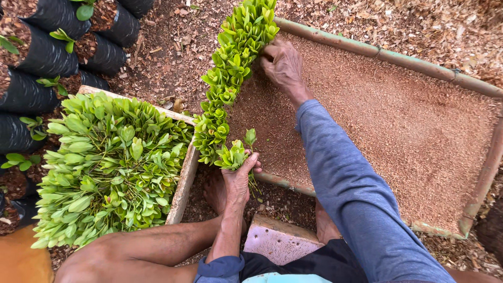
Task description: The person picks up green plant cuttings from a container and pushes them into a tray of soil by hand.
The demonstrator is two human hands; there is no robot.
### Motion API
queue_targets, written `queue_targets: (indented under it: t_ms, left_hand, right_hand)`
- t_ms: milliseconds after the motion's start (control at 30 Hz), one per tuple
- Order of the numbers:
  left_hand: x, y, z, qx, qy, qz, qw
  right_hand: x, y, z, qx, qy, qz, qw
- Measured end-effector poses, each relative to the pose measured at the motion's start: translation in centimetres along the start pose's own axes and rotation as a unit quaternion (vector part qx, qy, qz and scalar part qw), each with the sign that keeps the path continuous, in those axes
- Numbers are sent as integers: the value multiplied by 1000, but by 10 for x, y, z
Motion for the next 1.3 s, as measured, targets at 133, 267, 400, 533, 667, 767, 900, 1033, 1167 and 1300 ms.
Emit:
queue_targets:
  t_ms: [133, 267, 400, 533, 667, 767, 900, 1033, 1167, 1300]
  left_hand:
    - [-2, 2, 3, 3, -16, -4, 1000]
    - [-5, 4, 5, -43, -61, -35, 997]
    - [-8, 6, 8, -48, -73, -49, 995]
    - [-10, 6, 12, -18, -64, -47, 997]
    - [-15, 18, 14, -60, -58, -62, 995]
    - [-14, 23, 13, -120, -56, -92, 987]
    - [-16, 27, 17, -159, -60, -115, 979]
    - [-14, 33, 17, -194, -84, -140, 967]
    - [-14, 44, 19, -152, -94, -147, 973]
    - [-11, 41, 11, -109, -91, -193, 971]
  right_hand:
    - [-2, 8, 19, -44, 30, -2, 999]
    - [-5, -1, -1, -47, 13, -20, 999]
    - [-2, -18, -44, 132, -67, 37, 988]
    - [5, -21, -19, 10, -37, 53, 998]
    - [-1, -17, 3, -28, 6, 54, 998]
    - [-6, -14, 15, -49, 12, 50, 997]
    - [-5, -12, 18, -79, 32, 50, 995]
    - [-41, -39, -55, 91, 29, 40, 995]
    - [-109, -86, -128, 384, -206, 50, 899]
    - [-149, -108, -147, 564, -302, 132, 757]
Point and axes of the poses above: each hand's wrist, its own x-axis towards the middle knuckle, its own z-axis out of the palm, y = z × x, the point moved 1 cm from there along x, towards the middle knuckle, and after that the axes turned 14 degrees about -x, right-handed, at the moved point
